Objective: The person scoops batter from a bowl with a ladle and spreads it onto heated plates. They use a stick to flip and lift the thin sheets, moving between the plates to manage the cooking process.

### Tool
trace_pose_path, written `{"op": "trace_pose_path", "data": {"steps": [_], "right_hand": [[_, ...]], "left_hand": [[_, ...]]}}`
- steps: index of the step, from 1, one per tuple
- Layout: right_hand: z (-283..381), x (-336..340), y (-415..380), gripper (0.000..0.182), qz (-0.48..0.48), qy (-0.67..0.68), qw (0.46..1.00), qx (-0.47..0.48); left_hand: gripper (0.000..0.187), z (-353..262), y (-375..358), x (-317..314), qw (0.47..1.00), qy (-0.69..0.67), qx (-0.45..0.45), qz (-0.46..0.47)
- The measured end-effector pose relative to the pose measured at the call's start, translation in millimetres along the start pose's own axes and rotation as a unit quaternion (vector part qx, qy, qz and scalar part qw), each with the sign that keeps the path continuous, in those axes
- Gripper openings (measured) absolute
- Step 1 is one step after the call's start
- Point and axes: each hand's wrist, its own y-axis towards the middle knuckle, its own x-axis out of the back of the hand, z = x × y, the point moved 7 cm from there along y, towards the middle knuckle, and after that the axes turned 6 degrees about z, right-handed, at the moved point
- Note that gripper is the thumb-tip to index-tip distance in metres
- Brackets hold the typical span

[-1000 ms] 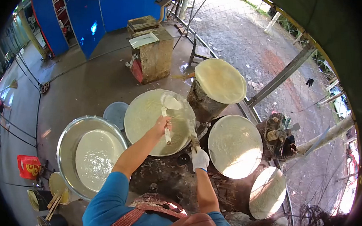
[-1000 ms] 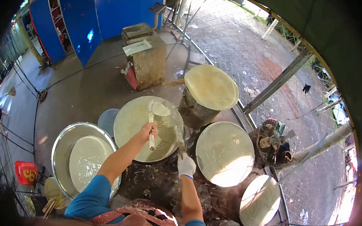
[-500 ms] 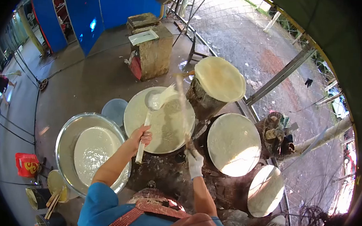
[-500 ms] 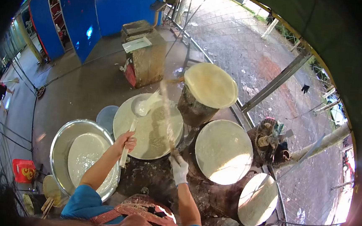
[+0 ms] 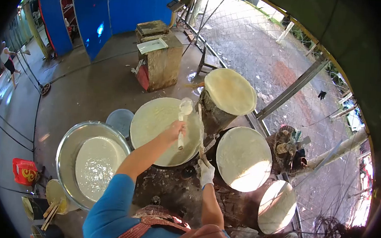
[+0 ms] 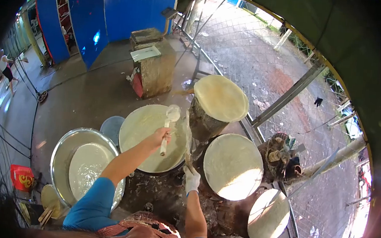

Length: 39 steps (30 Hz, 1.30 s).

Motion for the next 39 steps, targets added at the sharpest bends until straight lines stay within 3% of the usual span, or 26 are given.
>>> {"op": "trace_pose_path", "data": {"steps": [3,5,8,10,12,14,16,17,18,20,21,23,24,26,27,29,30,31,32,33,34,36,37,39], "right_hand": [[2,-5,6,0.026,-0.006,-0.003,1.0,0.008],[4,-8,5,0.026,0.004,-0.009,1.0,-0.015],[7,-11,3,0.027,0.025,-0.056,0.998,-0.016],[29,-10,2,0.032,-0.001,-0.318,0.943,0.101],[46,-6,-4,0.035,-0.008,-0.435,0.896,0.092],[4,15,33,0.034,0.0,-0.39,0.917,0.08],[37,-2,2,0.031,-0.016,-0.41,0.906,0.103],[16,-4,17,0.03,0.016,-0.314,0.937,0.154],[0,-15,9,0.03,0.085,-0.052,0.993,-0.056],[-6,-27,0,0.03,0.162,0.176,0.962,-0.133],[-5,-29,-7,0.03,0.162,0.173,0.962,-0.133],[13,-22,-16,0.027,0.112,0.12,0.986,-0.029],[9,-20,-11,0.027,0.114,0.117,0.986,-0.029],[17,-7,-7,0.025,0.042,0.042,0.991,0.118],[30,-9,-15,0.024,0.032,0.045,0.993,0.107],[37,-10,-9,0.023,0.007,-0.022,0.998,0.06],[35,-10,-4,0.023,-0.01,-0.045,0.998,0.041],[36,-11,-6,0.023,-0.008,-0.044,0.998,0.044],[38,-12,-8,0.023,-0.015,-0.165,0.985,0.057],[41,-13,-10,0.024,-0.024,-0.282,0.957,0.069],[37,-11,-4,0.024,-0.026,-0.281,0.957,0.071],[35,-12,4,0.029,-0.034,-0.45,0.877,0.166],[40,-15,6,0.032,-0.045,-0.501,0.852,0.149],[44,-20,22,0.032,-0.042,-0.505,0.845,0.17]], "left_hand": [[0.019,6,43,7,0.994,0.076,-0.064,-0.042],[0.023,9,45,18,0.984,0.032,-0.102,-0.141],[0.024,8,42,27,0.984,0.052,-0.085,-0.15],[0.023,5,43,39,0.984,0.038,-0.083,-0.155],[0.023,0,39,47,0.984,0.022,-0.084,-0.158],[0.022,-5,30,42,0.984,0.087,-0.093,-0.125],[0.018,-4,29,43,0.987,0.061,-0.088,-0.121],[0.016,-3,29,43,0.989,0.038,-0.08,-0.118],[0.016,-6,28,40,0.989,0.035,-0.08,-0.117],[0.018,-2,21,31,0.992,-0.091,-0.002,-0.083],[0.018,-9,4,33,0.992,-0.094,-0.002,-0.082],[0.027,-23,-42,4,0.974,-0.131,0.08,0.169],[0.027,-25,-60,10,0.973,-0.132,0.078,0.171],[0.029,-14,-97,16,0.96,-0.153,0.128,0.196],[0.029,-13,-114,15,0.96,-0.158,0.132,0.189],[0.03,-17,-148,3,0.924,-0.291,0.212,0.127],[0.03,-17,-167,-5,0.925,-0.289,0.211,0.127],[0.022,-19,-185,-6,0.952,-0.237,0.155,0.118],[0.02,-21,-200,-5,0.972,-0.183,0.098,0.11],[0.02,-17,-215,-2,0.972,-0.18,0.097,0.112],[0.017,-14,-232,2,0.966,-0.197,0.088,0.144],[0.021,1,-259,25,0.956,-0.221,0.08,0.174],[0.022,10,-269,37,0.947,-0.254,0.098,0.168],[0.022,22,-284,57,0.938,-0.282,0.113,0.168]]}}
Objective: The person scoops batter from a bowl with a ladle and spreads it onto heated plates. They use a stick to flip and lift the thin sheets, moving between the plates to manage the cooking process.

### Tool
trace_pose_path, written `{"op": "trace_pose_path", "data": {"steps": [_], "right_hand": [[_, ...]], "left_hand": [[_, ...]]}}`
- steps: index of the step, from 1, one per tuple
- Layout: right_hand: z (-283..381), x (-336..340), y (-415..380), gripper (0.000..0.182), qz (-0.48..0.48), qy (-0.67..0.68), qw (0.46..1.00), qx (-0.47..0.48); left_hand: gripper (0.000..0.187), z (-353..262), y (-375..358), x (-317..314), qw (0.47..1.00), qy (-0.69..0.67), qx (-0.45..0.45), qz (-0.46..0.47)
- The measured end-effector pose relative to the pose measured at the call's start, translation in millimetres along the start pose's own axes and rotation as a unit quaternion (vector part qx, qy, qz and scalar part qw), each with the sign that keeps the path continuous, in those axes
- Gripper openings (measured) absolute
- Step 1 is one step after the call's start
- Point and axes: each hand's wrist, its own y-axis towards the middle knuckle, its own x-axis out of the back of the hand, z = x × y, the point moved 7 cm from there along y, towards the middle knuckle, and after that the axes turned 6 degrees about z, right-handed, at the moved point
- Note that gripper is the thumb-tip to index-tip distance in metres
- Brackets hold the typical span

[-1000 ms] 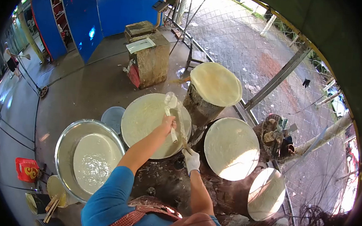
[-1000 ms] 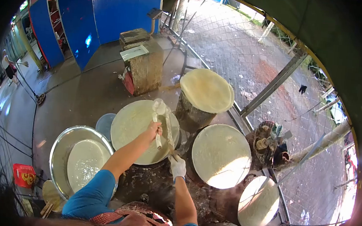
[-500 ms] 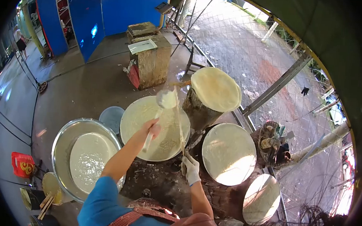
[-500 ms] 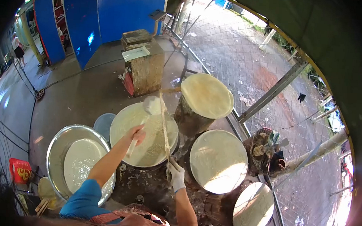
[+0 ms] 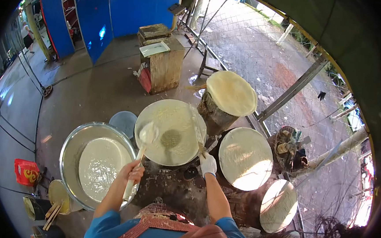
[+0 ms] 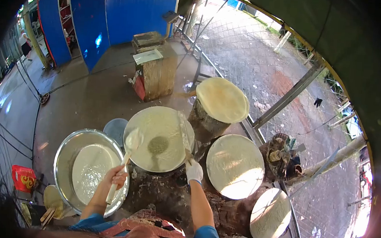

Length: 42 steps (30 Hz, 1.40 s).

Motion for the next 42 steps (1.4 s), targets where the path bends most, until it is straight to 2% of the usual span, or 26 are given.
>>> {"op": "trace_pose_path", "data": {"steps": [2,4,5,7,9,11,12,13,14,15,16,17,18,19,20,21,22,24,27,29,31,32,33,35,39,42], "right_hand": [[6,6,5,0.03,0.003,-0.028,1.0,-0.004],[12,16,4,0.029,-0.001,-0.037,0.999,-0.004],[13,19,1,0.029,-0.005,-0.045,0.999,-0.014],[14,16,-7,0.029,-0.004,-0.027,0.999,-0.027],[21,3,-16,0.03,0.0,0.062,0.998,-0.024],[24,-7,-23,0.031,0.015,0.092,0.995,-0.035],[17,-24,-21,0.031,0.066,0.229,0.971,-0.035],[19,-21,-29,0.031,0.102,0.363,0.926,-0.037],[11,-18,-45,0.031,0.164,0.379,0.908,-0.076],[15,-7,-70,0.031,0.226,0.397,0.882,-0.115],[2,-7,-82,0.04,0.245,0.36,0.898,-0.06],[-12,-8,-95,0.04,0.163,0.421,0.891,0.046],[-30,2,-120,0.04,0.123,0.416,0.901,0.016],[-41,16,-145,0.04,0.087,0.41,0.908,-0.011],[-51,27,-170,0.04,0.077,0.415,0.906,-0.021],[-72,44,-197,0.039,0.036,0.269,0.959,-0.077],[-94,62,-222,0.038,-0.002,0.114,0.985,-0.13],[-151,74,-272,0.037,-0.074,0.2,0.953,-0.215],[-207,125,-341,0.033,-0.235,0.068,0.918,-0.313],[-247,143,-372,0.033,-0.263,0.093,0.884,-0.374],[-264,158,-389,0.034,-0.228,0.007,0.888,-0.399],[-263,163,-394,0.035,-0.228,-0.08,0.893,-0.381],[-272,159,-403,0.035,-0.222,-0.074,0.895,-0.381],[-266,161,-416,0.037,-0.246,-0.187,0.917,-0.252],[-263,156,-435,0.041,-0.226,-0.207,0.938,-0.163],[-260,152,-432,0.04,-0.205,-0.175,0.955,-0.127]], "left_hand": [[0.018,12,-24,31,0.992,-0.077,-0.001,-0.098],[0.018,25,-43,46,0.986,-0.097,0.004,-0.132],[0.033,32,-53,55,0.979,-0.12,0.007,-0.164],[0.033,43,-67,63,0.977,-0.121,0.014,-0.177],[0.032,48,-78,73,0.974,-0.119,0.024,-0.191],[0.015,54,-84,81,0.972,-0.163,0.052,-0.163],[0.015,64,-89,80,0.97,-0.161,0.065,-0.17],[0.02,59,-95,76,0.975,0.099,0.029,-0.194],[0.038,52,-95,66,0.915,0.355,0.003,-0.193],[0.038,58,-93,66,0.912,0.361,0.038,-0.19],[0.048,68,-92,64,0.913,0.366,0.09,-0.156],[0.06,79,-90,64,0.913,0.366,0.136,-0.122],[0.049,92,-85,70,0.928,0.316,0.138,-0.141],[0.049,95,-78,87,0.926,0.315,0.152,-0.144],[0.044,101,-71,119,0.945,0.191,0.2,-0.173],[0.04,112,-67,140,0.946,0.062,0.245,-0.202],[0.029,123,-58,144,0.948,0.0,0.255,-0.189],[0.027,135,-46,166,0.946,-0.032,0.264,-0.185],[0.025,172,-26,156,0.948,-0.091,0.258,-0.164],[0.026,195,-11,143,0.949,-0.089,0.229,-0.196],[0.025,216,6,132,0.946,-0.094,0.22,-0.221],[0.024,225,10,130,0.942,-0.097,0.215,-0.241],[0.024,232,13,128,0.942,-0.095,0.209,-0.247],[0.025,246,16,122,0.945,-0.084,0.203,-0.241],[0.025,264,10,110,0.944,-0.086,0.192,-0.255],[0.024,246,6,137,0.941,-0.064,0.207,-0.26]]}}
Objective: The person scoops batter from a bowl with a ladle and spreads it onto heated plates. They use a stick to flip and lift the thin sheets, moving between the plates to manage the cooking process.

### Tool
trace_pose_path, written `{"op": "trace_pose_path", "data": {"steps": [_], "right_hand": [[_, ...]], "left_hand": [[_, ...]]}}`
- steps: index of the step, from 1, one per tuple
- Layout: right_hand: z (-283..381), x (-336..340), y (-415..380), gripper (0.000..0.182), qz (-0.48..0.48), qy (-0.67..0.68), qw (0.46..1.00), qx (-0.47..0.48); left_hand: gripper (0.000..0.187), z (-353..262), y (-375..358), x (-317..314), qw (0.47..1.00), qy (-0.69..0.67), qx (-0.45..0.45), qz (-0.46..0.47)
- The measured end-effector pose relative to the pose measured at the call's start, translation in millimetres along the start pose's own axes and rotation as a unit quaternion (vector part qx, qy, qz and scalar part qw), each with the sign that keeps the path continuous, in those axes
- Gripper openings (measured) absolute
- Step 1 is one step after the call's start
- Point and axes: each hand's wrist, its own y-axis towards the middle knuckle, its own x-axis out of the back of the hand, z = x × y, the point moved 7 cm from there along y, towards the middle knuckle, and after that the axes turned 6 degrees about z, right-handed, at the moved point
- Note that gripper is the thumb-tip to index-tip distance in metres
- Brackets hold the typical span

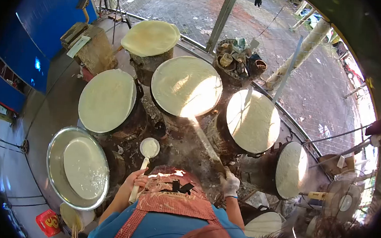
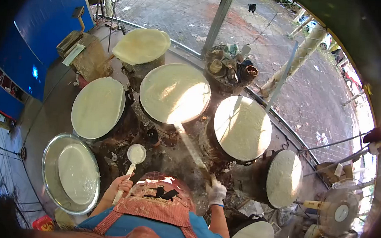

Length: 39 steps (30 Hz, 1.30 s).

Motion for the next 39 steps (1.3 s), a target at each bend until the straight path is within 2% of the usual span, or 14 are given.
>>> {"op": "trace_pose_path", "data": {"steps": [3,4,6,9,10,12,20,23,26,27,29,32,37,39], "right_hand": [[21,-4,15,0.04,0.052,0.051,0.997,0.022],[20,-14,21,0.042,0.045,0.163,0.985,-0.025],[11,-45,39,0.046,0.112,0.339,0.923,-0.146],[10,-70,94,0.043,0.038,0.525,0.841,-0.126],[17,-61,111,0.043,0.038,0.523,0.842,-0.124],[24,-58,131,0.04,0.088,0.611,0.747,-0.245],[16,-79,135,0.035,0.139,0.658,0.683,-0.285],[9,-91,133,0.036,0.186,0.644,0.707,-0.225],[57,-42,141,0.04,0.234,0.346,0.907,-0.051],[66,-44,151,0.04,0.241,0.347,0.905,-0.046],[84,-39,171,0.033,0.185,0.086,0.978,0.052],[113,-43,214,0.034,0.038,-0.046,0.97,0.234],[143,-79,273,0.04,0.118,-0.103,0.899,0.408],[149,-95,288,0.025,0.188,-0.149,0.855,0.461]], "left_hand": [[0.022,12,-11,-19,0.999,-0.033,0.015,-0.025],[0.021,9,-15,-23,0.999,-0.019,0.007,-0.028],[0.021,2,-19,-22,1.0,-0.003,-0.002,-0.029],[0.024,-9,-27,-14,1.0,0.011,-0.005,0.015],[0.024,-11,-30,-12,1.0,0.006,-0.015,0.019],[0.024,-12,-34,-8,0.999,-0.005,-0.043,0.003],[0.026,-5,-34,15,0.997,-0.042,-0.066,0.012],[0.027,1,-25,13,0.997,-0.043,-0.068,0.003],[0.027,5,-14,8,0.997,-0.047,-0.068,0.011],[0.023,7,-12,8,0.997,-0.026,-0.069,-0.008],[0.019,14,-13,17,0.996,-0.011,-0.078,-0.031],[0.021,26,-10,18,0.996,-0.033,-0.078,-0.007],[0.022,50,-15,22,0.991,-0.068,-0.117,0.015],[0.021,59,-18,30,0.988,-0.089,-0.127,0.018]]}}
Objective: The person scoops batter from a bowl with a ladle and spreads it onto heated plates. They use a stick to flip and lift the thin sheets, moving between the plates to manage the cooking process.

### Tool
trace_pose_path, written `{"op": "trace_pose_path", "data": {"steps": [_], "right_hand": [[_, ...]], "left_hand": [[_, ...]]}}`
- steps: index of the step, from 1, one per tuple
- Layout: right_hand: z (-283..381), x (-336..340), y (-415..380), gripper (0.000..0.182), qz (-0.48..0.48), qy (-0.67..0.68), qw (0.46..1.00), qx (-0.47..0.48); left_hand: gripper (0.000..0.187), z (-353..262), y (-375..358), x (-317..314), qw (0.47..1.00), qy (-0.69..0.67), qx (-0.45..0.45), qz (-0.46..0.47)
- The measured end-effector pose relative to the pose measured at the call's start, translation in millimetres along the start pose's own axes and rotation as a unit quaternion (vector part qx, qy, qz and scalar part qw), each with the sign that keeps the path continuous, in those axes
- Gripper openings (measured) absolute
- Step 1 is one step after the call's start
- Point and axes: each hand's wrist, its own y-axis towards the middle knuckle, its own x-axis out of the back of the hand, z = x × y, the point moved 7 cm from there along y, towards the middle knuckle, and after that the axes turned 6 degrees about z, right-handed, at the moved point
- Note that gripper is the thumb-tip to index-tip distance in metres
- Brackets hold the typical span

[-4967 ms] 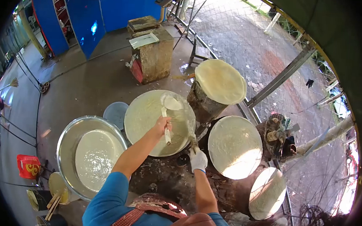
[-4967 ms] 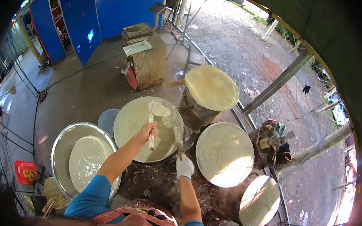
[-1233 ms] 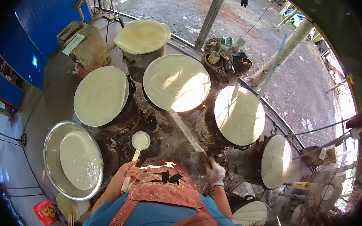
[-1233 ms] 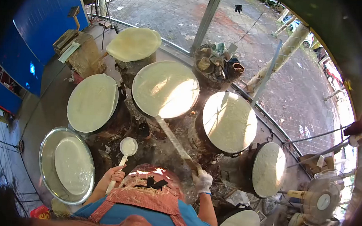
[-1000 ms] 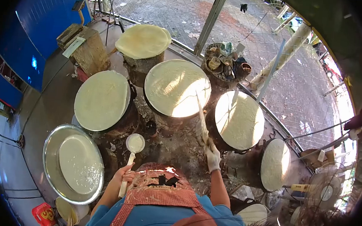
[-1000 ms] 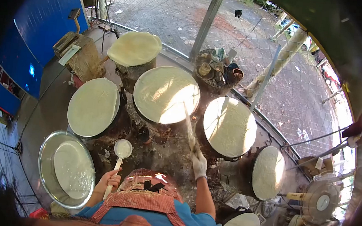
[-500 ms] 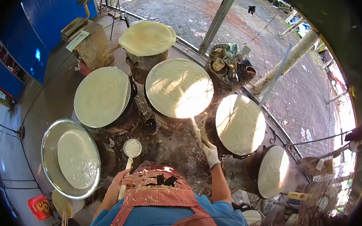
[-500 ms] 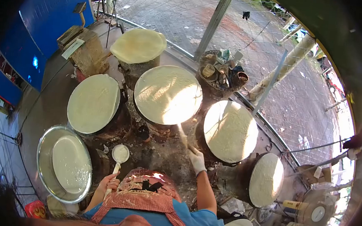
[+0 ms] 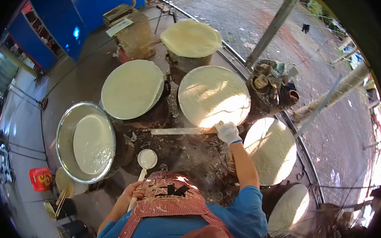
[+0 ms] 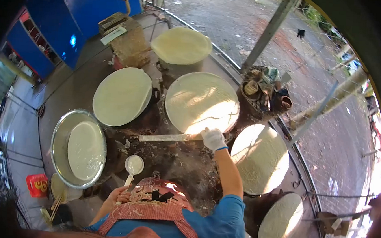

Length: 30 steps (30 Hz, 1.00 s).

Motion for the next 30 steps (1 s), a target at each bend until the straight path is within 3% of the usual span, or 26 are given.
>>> {"op": "trace_pose_path", "data": {"steps": [3,6,11,17,22,24,26,28,30], "right_hand": [[-10,20,16,0.018,0.001,-0.015,0.999,0.038],[-18,59,26,0.013,-0.071,-0.004,0.997,0.041],[-63,80,38,0.012,-0.127,0.059,0.988,-0.056],[-139,116,34,0.017,-0.191,0.096,0.953,-0.217],[-184,164,15,0.02,-0.303,0.057,0.899,-0.31],[-198,176,16,0.021,-0.309,0.063,0.891,-0.326],[-206,194,23,0.022,-0.316,0.072,0.882,-0.341],[-207,213,38,0.022,-0.25,0.05,0.898,-0.358],[-207,235,55,0.022,-0.257,0.044,0.904,-0.338]], "left_hand": [[0.022,-1,-2,15,0.999,-0.024,-0.016,0.033],[0.02,4,2,13,0.997,-0.057,-0.042,0.043],[0.018,-6,11,7,0.996,-0.061,-0.044,0.045],[0.022,-35,9,-3,0.997,0.039,-0.053,-0.036],[0.021,-75,12,-20,0.997,0.054,0.048,0.022],[0.015,-90,7,-29,0.995,0.053,0.066,0.044],[0.006,-110,1,-33,0.996,0.082,0.041,0.001],[0.008,-114,-3,-36,0.996,0.037,0.077,0.023],[0.01,-126,-6,-44,0.998,0.045,0.033,0.015]]}}
